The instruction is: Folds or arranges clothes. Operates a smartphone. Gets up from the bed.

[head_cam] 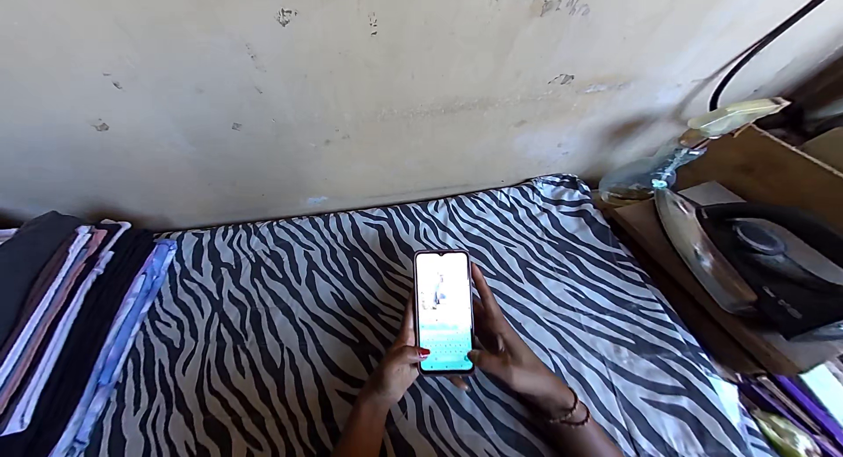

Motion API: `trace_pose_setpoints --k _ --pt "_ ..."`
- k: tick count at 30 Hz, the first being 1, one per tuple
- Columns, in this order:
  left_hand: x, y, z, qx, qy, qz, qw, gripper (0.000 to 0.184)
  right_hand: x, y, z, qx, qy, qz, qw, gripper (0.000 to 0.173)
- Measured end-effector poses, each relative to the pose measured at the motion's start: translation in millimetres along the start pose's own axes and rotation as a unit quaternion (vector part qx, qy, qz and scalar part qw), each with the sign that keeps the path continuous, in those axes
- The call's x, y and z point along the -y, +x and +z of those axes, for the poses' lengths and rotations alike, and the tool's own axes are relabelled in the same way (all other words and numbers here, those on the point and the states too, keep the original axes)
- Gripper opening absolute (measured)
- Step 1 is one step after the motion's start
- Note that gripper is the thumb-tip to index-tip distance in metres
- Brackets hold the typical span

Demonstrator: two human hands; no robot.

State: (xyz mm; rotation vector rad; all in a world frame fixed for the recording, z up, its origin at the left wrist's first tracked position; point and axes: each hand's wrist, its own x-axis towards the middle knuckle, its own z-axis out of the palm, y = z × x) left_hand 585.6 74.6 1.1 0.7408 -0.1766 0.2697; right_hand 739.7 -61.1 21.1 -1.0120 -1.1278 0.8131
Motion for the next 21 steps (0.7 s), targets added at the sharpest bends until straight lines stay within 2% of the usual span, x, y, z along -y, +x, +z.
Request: trace_pose_setpoints --k 8,13,17,19,21 --pt "1.0 0.6 -1.8 0.014 -0.008 -0.003 1.0 0.097 0.5 0.3 0.1 -0.022 0.016 0.006 1.0 0.1" --pt "-6.4 3.4 18.8 -0.113 0.078 -0.047 0.989 0.088 0.7 1.3 2.8 -0.032 -0.027 0.008 0.999 0.103" --pt "-7.2 4.8 24.3 -0.152 0.123 -0.056 0.979 0.087 0.6 1.2 4.1 -0.031 -0.027 0.008 0.999 0.108" --pt "-6.4 4.5 21.1 -0.136 0.111 -0.051 0.983 0.089 -0.4 1.0 3.9 -0.025 -0.025 0.006 0.999 0.113" --pt "-3.5 1.6 10.4 -0.071 0.054 -0.029 0.996 0.093 -0.1 1.0 4.5 -0.019 -0.02 0.001 1.0 0.114"
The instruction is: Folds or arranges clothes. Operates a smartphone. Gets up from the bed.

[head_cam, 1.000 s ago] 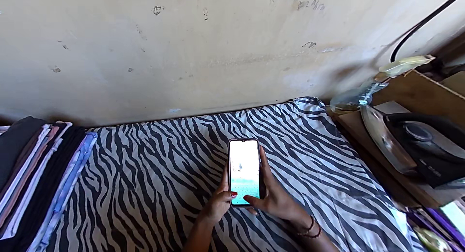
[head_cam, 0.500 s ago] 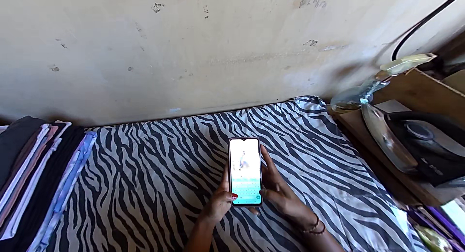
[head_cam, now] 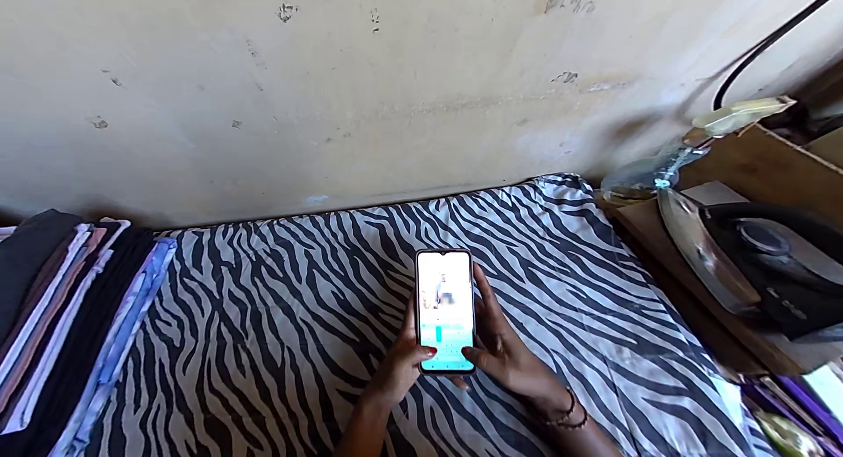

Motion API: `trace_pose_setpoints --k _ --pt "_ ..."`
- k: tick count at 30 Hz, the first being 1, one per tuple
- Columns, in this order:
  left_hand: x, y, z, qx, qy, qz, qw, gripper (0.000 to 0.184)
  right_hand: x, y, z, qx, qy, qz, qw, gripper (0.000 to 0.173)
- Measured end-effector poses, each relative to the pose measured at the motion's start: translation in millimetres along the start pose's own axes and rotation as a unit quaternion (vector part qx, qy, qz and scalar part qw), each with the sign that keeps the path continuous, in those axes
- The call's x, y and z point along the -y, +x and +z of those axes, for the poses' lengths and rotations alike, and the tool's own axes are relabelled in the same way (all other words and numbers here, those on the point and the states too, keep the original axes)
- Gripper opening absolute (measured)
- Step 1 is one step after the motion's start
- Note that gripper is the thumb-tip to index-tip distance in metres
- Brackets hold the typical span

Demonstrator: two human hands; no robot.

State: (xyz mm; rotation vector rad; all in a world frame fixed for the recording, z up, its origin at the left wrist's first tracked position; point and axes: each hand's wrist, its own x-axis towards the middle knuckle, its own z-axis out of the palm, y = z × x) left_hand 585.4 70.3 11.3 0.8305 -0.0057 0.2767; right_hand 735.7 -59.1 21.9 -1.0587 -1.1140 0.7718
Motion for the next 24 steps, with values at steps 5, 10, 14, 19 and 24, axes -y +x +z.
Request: trace_pose_setpoints --k 5,10,14,19,24 --pt "2.1 -1.1 -4.6 0.038 -0.005 0.018 0.999 0.102 -2.0 0.2 5.3 -0.028 -0.048 -0.013 0.998 0.119" --pt "2.6 -2.5 -5.1 0.033 0.009 0.018 0.999 0.105 -0.3 0.9 12.6 -0.06 -0.069 0.003 0.996 0.112" --pt "2.1 -0.3 -4.3 0.024 -0.006 0.012 1.0 0.104 1.1 1.4 9.4 -0.057 -0.055 0.003 0.997 0.107" --pt "4.8 -1.1 -8.2 0.04 -0.017 0.029 0.999 0.104 -2.0 -1.6 2.4 0.002 -0.084 -0.007 0.996 0.135" --pt "4.5 -0.4 -8.2 0.056 -0.046 0.027 0.997 0.102 1.1 -2.5 -1.9 0.009 -0.033 -0.003 0.999 0.121"
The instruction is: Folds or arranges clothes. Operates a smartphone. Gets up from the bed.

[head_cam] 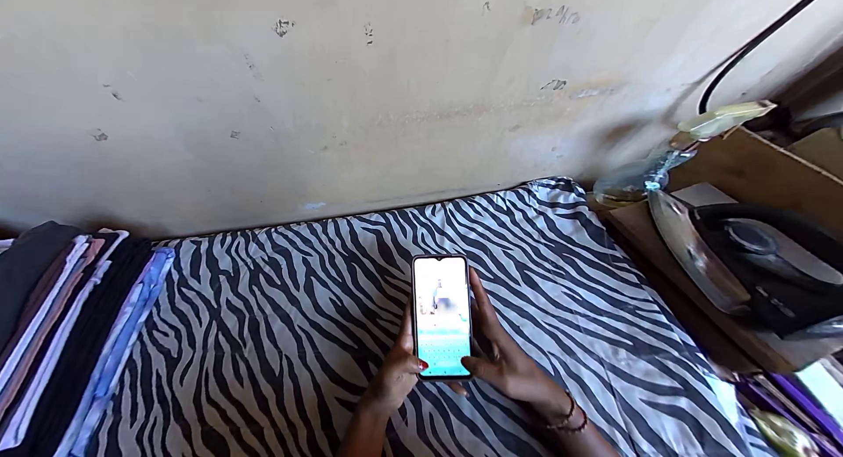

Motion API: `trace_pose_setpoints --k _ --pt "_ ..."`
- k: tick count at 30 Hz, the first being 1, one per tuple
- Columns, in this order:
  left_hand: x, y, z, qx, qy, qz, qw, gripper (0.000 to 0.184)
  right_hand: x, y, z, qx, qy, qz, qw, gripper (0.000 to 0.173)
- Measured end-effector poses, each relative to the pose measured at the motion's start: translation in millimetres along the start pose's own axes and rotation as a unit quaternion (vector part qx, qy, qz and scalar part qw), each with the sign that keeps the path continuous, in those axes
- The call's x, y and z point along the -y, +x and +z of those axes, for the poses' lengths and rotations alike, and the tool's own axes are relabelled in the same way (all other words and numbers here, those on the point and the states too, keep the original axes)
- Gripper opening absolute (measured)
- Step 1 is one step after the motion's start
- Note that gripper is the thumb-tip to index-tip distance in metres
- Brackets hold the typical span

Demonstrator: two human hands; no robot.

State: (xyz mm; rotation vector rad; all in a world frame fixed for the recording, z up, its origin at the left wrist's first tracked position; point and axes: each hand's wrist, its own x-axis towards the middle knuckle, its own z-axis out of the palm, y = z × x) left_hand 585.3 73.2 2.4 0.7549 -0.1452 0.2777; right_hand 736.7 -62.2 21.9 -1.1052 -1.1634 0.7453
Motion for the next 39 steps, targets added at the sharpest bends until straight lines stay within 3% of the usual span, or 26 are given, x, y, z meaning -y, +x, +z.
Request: trace_pose_setpoints --k 5,10,19,24,32,39 --pt "-1.1 1.0 1.4 0.003 0.003 -0.001 1.0 0.102 -0.7 1.0 0.3 0.003 0.015 -0.005 1.0 0.12" --pt "-7.5 3.1 15.7 -0.075 0.063 -0.046 0.994 0.092 -1.1 1.5 0.1 0.003 0.037 -0.001 0.999 0.12" --pt "-2.8 0.8 2.7 -0.003 0.019 -0.01 1.0 0.1 -0.8 1.0 -6.4 0.027 0.049 0.009 0.998 0.123" --pt "-8.0 2.0 15.7 -0.092 0.104 -0.055 0.989 0.095 0.0 0.7 -4.9 0.019 0.033 0.018 0.999 0.12" --pt "-8.5 3.1 16.0 -0.085 0.071 -0.06 0.992 0.093 -4.5 3.3 11.2 -0.066 -0.026 0.005 0.997 0.114" --pt "-7.9 4.0 23.4 -0.143 0.136 -0.048 0.979 0.091 -1.9 2.2 4.4 -0.008 0.011 -0.013 1.0 0.115"
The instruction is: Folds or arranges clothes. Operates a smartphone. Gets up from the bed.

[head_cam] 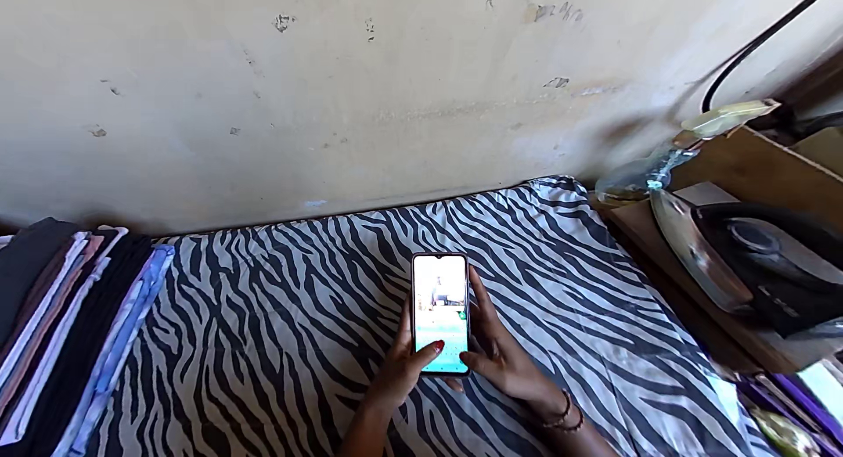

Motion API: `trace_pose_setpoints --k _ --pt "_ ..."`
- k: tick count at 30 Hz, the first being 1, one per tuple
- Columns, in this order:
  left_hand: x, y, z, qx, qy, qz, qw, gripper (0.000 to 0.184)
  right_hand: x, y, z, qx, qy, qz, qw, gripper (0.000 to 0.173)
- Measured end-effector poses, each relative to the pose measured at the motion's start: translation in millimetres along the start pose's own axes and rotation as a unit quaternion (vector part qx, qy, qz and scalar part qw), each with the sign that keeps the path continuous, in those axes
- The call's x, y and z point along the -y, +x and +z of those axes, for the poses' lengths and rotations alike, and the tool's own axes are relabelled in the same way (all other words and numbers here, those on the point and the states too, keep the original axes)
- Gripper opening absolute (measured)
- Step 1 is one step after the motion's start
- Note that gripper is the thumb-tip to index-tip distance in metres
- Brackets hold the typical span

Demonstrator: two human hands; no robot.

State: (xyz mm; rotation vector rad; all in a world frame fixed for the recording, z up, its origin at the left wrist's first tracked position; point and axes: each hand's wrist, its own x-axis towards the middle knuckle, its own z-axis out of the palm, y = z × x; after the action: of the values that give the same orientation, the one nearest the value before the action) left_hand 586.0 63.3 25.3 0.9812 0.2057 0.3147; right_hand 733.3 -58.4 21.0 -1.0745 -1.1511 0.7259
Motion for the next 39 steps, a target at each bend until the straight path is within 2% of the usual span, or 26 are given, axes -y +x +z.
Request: trace_pose_setpoints --k 3,8,21,28,30,34,39 --pt "1.6 -0.3 -2.1 0.007 -0.011 0.007 1.0 0.091 -0.1 -0.3 -1.3 0.011 0.02 -0.001 1.0 0.116" --pt "7.5 0.8 -10.7 0.063 -0.057 0.034 0.996 0.096 -0.7 -0.2 -2.9 0.018 0.022 -0.005 1.0 0.117" --pt "10.6 1.4 -10.9 0.077 -0.068 0.037 0.994 0.097 -1.0 -0.6 0.8 -0.028 0.002 0.002 1.0 0.108" --pt "13.8 1.6 -11.8 0.107 -0.051 0.052 0.992 0.105 -0.9 6.8 24.8 -0.166 -0.047 0.025 0.985 0.097" --pt "13.5 1.8 -11.2 0.095 -0.051 0.051 0.993 0.106 0.4 6.3 22.3 -0.147 -0.016 0.036 0.988 0.099" --pt "14.2 3.4 -17.2 0.116 -0.092 0.058 0.987 0.102 1.8 1.0 4.8 -0.033 0.015 0.026 0.999 0.114" --pt "14.7 3.4 -18.4 0.119 -0.104 0.052 0.986 0.099 2.3 -0.8 -3.0 0.003 0.029 0.029 0.999 0.118"
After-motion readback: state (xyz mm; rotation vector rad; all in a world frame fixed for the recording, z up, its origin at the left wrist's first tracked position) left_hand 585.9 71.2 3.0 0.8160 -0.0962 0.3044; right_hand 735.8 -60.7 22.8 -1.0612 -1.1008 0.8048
